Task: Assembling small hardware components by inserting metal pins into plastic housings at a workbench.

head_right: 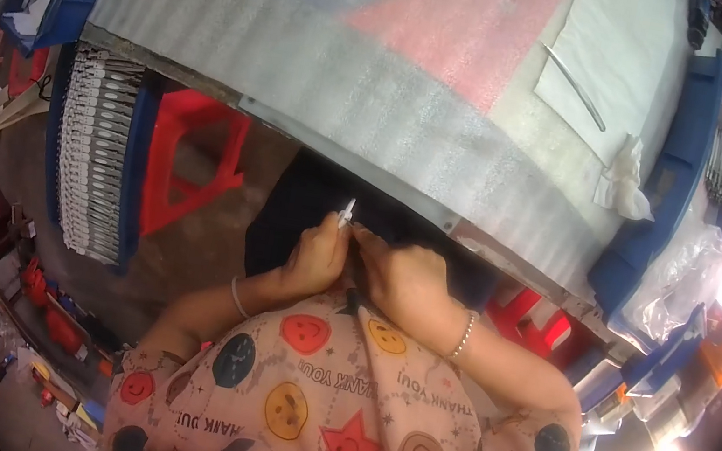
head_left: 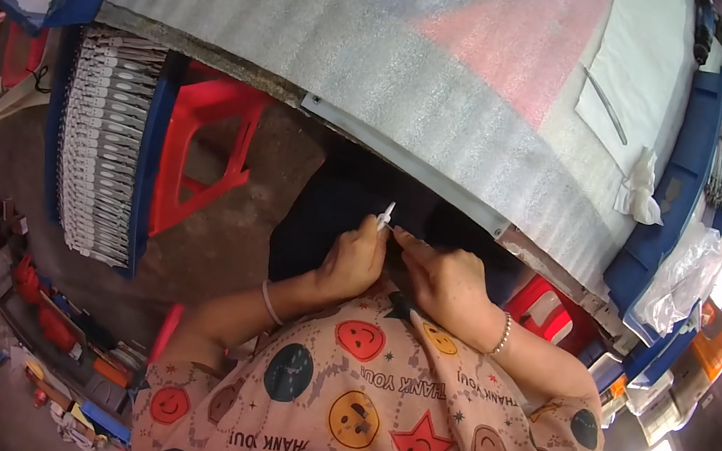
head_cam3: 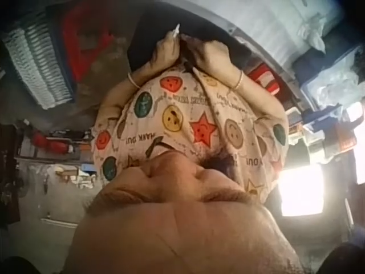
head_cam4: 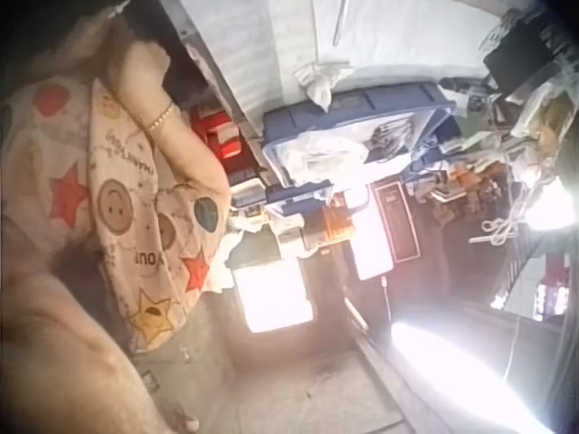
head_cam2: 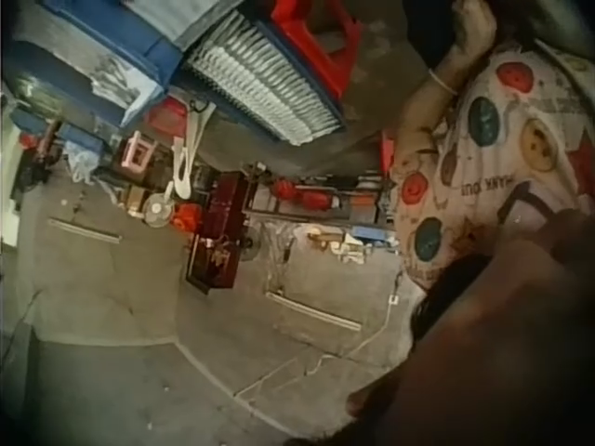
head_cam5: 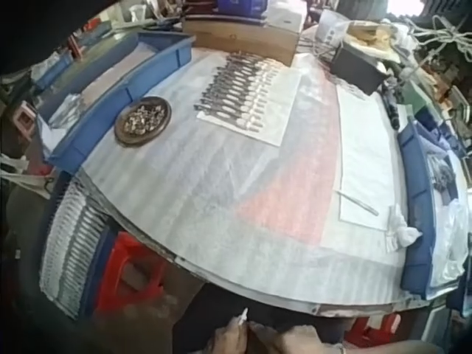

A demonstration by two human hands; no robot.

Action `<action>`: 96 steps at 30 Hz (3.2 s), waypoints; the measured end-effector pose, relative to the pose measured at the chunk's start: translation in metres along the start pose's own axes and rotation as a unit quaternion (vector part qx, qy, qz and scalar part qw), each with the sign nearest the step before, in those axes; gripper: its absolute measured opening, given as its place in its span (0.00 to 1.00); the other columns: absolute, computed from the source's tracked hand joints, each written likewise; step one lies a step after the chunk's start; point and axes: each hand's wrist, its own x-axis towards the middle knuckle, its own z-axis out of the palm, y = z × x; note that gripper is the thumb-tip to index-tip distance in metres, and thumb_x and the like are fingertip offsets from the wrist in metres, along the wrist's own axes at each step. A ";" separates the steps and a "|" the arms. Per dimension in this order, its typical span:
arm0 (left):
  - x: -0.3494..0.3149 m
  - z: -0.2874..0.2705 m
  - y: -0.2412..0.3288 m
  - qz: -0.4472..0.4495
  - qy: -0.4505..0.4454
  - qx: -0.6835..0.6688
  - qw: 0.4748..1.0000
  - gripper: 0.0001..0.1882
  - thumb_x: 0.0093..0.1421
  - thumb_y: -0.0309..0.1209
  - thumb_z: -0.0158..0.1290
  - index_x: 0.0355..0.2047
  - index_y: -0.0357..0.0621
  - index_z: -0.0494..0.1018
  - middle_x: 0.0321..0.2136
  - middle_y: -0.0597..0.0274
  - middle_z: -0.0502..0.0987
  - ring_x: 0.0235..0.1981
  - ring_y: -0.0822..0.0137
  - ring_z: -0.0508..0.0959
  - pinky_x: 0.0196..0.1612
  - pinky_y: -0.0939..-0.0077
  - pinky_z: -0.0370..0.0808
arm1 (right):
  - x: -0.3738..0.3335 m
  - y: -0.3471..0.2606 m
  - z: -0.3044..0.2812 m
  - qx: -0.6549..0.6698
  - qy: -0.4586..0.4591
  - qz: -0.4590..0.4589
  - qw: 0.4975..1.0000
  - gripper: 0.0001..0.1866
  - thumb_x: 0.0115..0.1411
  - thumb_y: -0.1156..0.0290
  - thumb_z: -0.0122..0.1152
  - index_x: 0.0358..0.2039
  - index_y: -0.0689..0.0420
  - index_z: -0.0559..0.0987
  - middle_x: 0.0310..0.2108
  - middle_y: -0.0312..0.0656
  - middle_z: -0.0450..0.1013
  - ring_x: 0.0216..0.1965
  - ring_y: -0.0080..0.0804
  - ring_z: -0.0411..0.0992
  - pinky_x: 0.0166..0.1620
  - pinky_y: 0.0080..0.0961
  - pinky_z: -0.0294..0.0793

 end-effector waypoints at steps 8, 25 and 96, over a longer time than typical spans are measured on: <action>-0.004 0.005 0.002 0.044 0.014 0.006 0.999 0.07 0.64 0.26 0.44 0.34 0.32 0.63 0.19 0.33 0.72 0.26 0.35 0.76 0.22 0.48 0.70 | -0.013 0.019 0.018 0.230 0.101 0.012 0.968 0.17 0.58 0.71 0.57 0.48 0.60 0.78 0.32 0.54 0.77 0.30 0.52 0.76 0.36 0.34 0.77; -0.013 -0.027 0.013 -0.199 -0.107 -0.404 0.886 0.10 0.69 0.31 0.41 0.35 0.40 0.69 0.16 0.72 0.62 0.14 0.82 0.60 0.16 0.84 0.59 | -0.041 -0.009 -0.003 0.035 0.113 -0.120 0.986 0.24 0.50 0.84 0.58 0.50 0.61 0.71 0.39 0.51 0.69 0.34 0.51 0.73 0.35 0.37 0.75; -0.011 -0.012 0.007 -0.084 -0.005 -0.210 0.974 0.08 0.66 0.27 0.44 0.32 0.35 0.70 0.19 0.58 0.72 0.20 0.71 0.73 0.24 0.74 0.68 | -0.036 -0.005 0.001 0.056 0.131 -0.118 0.983 0.23 0.50 0.83 0.55 0.49 0.64 0.72 0.38 0.52 0.69 0.33 0.49 0.73 0.34 0.36 0.76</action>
